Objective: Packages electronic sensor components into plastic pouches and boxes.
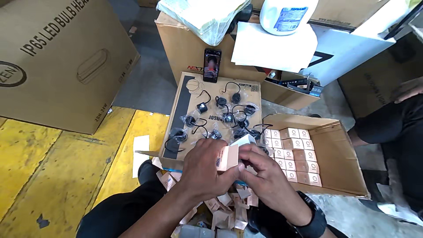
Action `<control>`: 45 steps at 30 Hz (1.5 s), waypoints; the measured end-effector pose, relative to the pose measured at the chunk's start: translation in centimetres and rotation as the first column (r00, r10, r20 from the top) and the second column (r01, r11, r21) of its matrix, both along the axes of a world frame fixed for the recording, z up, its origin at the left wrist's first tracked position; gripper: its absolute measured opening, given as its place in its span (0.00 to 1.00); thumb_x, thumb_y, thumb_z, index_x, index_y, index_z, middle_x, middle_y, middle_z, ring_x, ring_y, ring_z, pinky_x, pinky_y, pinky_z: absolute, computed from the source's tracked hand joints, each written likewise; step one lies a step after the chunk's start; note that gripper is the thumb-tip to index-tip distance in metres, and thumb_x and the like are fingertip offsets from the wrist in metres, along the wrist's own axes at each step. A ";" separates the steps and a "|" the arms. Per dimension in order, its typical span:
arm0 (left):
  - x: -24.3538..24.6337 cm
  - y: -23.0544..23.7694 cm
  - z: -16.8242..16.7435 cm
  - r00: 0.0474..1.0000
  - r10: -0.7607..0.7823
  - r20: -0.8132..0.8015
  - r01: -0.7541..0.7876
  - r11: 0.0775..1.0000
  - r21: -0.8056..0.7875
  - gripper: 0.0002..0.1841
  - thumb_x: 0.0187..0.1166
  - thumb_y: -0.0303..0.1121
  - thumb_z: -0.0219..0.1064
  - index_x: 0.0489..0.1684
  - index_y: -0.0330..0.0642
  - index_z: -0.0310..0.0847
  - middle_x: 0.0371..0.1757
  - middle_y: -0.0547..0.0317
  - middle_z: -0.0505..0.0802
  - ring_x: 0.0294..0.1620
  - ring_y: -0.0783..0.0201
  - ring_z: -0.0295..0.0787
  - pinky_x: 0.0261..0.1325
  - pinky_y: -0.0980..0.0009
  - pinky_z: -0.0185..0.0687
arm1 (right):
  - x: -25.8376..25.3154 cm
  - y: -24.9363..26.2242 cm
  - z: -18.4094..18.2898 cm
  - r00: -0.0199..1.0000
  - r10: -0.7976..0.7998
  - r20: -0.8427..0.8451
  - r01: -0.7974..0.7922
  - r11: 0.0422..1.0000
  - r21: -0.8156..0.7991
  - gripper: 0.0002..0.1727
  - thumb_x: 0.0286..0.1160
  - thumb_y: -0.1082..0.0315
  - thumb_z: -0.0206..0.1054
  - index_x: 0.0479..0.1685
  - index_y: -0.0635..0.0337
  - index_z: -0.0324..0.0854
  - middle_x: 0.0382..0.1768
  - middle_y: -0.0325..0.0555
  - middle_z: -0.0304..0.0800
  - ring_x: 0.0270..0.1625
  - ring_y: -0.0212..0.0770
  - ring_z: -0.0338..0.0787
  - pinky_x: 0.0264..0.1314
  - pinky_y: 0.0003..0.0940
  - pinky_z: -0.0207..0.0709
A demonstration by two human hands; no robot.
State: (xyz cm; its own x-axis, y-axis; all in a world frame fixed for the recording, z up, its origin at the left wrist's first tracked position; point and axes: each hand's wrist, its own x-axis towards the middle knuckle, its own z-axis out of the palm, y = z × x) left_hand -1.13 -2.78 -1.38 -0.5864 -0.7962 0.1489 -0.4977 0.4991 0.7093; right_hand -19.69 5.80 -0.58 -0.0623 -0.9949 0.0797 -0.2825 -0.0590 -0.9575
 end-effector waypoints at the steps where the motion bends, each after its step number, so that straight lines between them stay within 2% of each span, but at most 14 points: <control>1: -0.1 0.2 0.0 1.000 -0.008 0.014 0.008 1.000 0.010 0.35 0.69 0.73 0.63 0.56 0.52 0.89 0.46 0.63 0.92 0.51 0.63 0.88 0.48 0.59 0.86 | 0.2 0.0 -0.2 1.000 -0.018 -0.007 0.018 1.000 -0.009 0.11 0.75 0.68 0.73 0.52 0.61 0.90 0.51 0.44 0.89 0.49 0.36 0.91 0.52 0.30 0.90; 6: -0.8 1.3 0.0 0.999 -0.035 0.001 0.034 0.990 0.134 0.34 0.69 0.71 0.67 0.57 0.51 0.88 0.50 0.64 0.92 0.54 0.65 0.89 0.51 0.60 0.88 | 1.0 0.3 -0.9 0.945 -0.125 -0.304 0.106 0.991 -0.079 0.04 0.73 0.65 0.71 0.38 0.53 0.89 0.38 0.33 0.90 0.42 0.28 0.89 0.46 0.28 0.86; 10: -0.6 0.8 0.1 0.998 0.030 -0.059 -0.016 0.971 0.238 0.38 0.69 0.74 0.64 0.61 0.50 0.87 0.52 0.65 0.93 0.54 0.68 0.89 0.55 0.60 0.87 | 1.2 0.4 -0.8 0.938 -0.051 -0.343 0.008 0.992 -0.126 0.13 0.86 0.62 0.59 0.48 0.54 0.90 0.40 0.34 0.91 0.49 0.29 0.89 0.55 0.31 0.84; 12: -0.5 0.4 0.0 0.989 0.077 -0.127 -0.035 0.951 0.306 0.39 0.67 0.74 0.67 0.61 0.50 0.87 0.52 0.66 0.93 0.53 0.70 0.89 0.56 0.62 0.88 | 1.2 0.4 -0.6 0.935 -0.024 -0.353 -0.041 0.983 -0.176 0.17 0.91 0.59 0.53 0.52 0.53 0.89 0.45 0.33 0.92 0.56 0.32 0.87 0.65 0.39 0.79; 14: -0.5 0.0 0.0 0.957 0.125 -0.264 -0.008 0.914 0.405 0.35 0.70 0.67 0.71 0.61 0.45 0.86 0.49 0.65 0.94 0.49 0.70 0.91 0.54 0.65 0.90 | 1.2 0.3 -0.3 0.927 -0.049 -0.372 -0.045 0.970 -0.239 0.22 0.93 0.53 0.50 0.58 0.52 0.88 0.60 0.36 0.92 0.69 0.37 0.84 0.76 0.47 0.73; 16: -0.7 -0.3 0.5 0.882 0.175 -0.437 0.081 0.859 0.506 0.29 0.78 0.56 0.71 0.60 0.36 0.83 0.45 0.60 0.94 0.46 0.69 0.92 0.51 0.69 0.91 | 1.4 0.3 -0.5 0.925 -0.189 -0.330 0.074 0.941 -0.330 0.22 0.88 0.49 0.58 0.65 0.52 0.87 0.72 0.47 0.85 0.76 0.46 0.81 0.78 0.53 0.73; 18: -0.8 -0.5 1.1 0.820 0.235 -0.522 0.146 0.796 0.588 0.26 0.84 0.52 0.65 0.59 0.34 0.81 0.44 0.58 0.93 0.45 0.68 0.92 0.51 0.70 0.91 | 1.4 0.3 -0.5 0.927 -0.315 -0.203 0.227 0.903 -0.364 0.26 0.75 0.50 0.74 0.68 0.52 0.83 0.76 0.53 0.77 0.78 0.48 0.78 0.77 0.48 0.78; 22: -1.0 -0.5 1.8 0.782 0.357 -0.510 0.142 0.696 0.704 0.26 0.90 0.54 0.55 0.65 0.37 0.75 0.46 0.58 0.92 0.47 0.67 0.93 0.53 0.69 0.92 | 1.2 -0.2 -0.4 0.969 -0.239 0.069 0.249 0.934 -0.257 0.47 0.63 0.56 0.84 0.84 0.61 0.67 0.84 0.61 0.66 0.74 0.55 0.83 0.68 0.47 0.87; 24: -1.1 -0.3 1.6 0.776 0.338 -0.532 0.158 0.713 0.683 0.34 0.87 0.57 0.58 0.75 0.35 0.64 0.48 0.56 0.92 0.48 0.67 0.93 0.54 0.68 0.92 | 1.3 -0.3 -0.2 0.971 -0.136 0.198 0.172 0.969 -0.177 0.46 0.67 0.61 0.82 0.85 0.67 0.62 0.78 0.62 0.75 0.67 0.55 0.88 0.67 0.47 0.88; 28: -1.3 0.2 0.5 0.803 0.157 -0.575 0.182 0.855 0.487 0.51 0.77 0.63 0.69 0.90 0.38 0.46 0.60 0.51 0.89 0.55 0.61 0.93 0.58 0.62 0.94 | 1.3 -0.4 -0.1 0.958 -0.079 0.277 0.111 0.989 -0.101 0.32 0.78 0.64 0.73 0.77 0.75 0.71 0.68 0.60 0.84 0.64 0.49 0.90 0.69 0.42 0.87; 31: -1.1 0.2 0.3 0.851 0.020 -0.524 0.202 0.910 0.362 0.41 0.82 0.55 0.67 0.89 0.41 0.59 0.70 0.49 0.86 0.62 0.60 0.90 0.64 0.60 0.92 | 0.8 -0.4 0.1 0.949 -0.076 0.306 0.101 0.992 -0.069 0.29 0.81 0.63 0.70 0.75 0.74 0.75 0.70 0.61 0.81 0.65 0.48 0.89 0.68 0.40 0.87; 35: -0.8 0.0 0.2 0.854 -0.019 -0.520 0.230 0.910 0.344 0.29 0.85 0.50 0.67 0.76 0.38 0.73 0.66 0.50 0.85 0.57 0.61 0.91 0.58 0.62 0.94 | 0.9 -0.3 -0.4 0.959 -0.092 0.267 0.133 0.981 -0.140 0.24 0.79 0.63 0.71 0.67 0.70 0.81 0.72 0.62 0.77 0.66 0.49 0.87 0.66 0.40 0.88; 42: -0.9 -0.1 0.3 0.850 0.011 -0.527 0.228 0.894 0.386 0.28 0.86 0.49 0.66 0.73 0.36 0.72 0.59 0.51 0.89 0.53 0.62 0.92 0.57 0.63 0.93 | 1.5 -0.1 -0.7 0.961 -0.146 0.236 0.206 0.944 -0.256 0.19 0.74 0.64 0.77 0.54 0.62 0.74 0.70 0.64 0.83 0.71 0.56 0.86 0.70 0.47 0.85; 45: -0.9 0.0 0.5 0.864 0.003 -0.504 0.238 0.879 0.412 0.30 0.84 0.49 0.67 0.76 0.37 0.69 0.59 0.53 0.90 0.55 0.62 0.92 0.58 0.63 0.93 | 1.4 -0.2 -0.6 0.938 -0.194 0.288 0.270 0.929 -0.252 0.22 0.77 0.62 0.75 0.58 0.64 0.71 0.63 0.63 0.88 0.62 0.55 0.92 0.64 0.45 0.88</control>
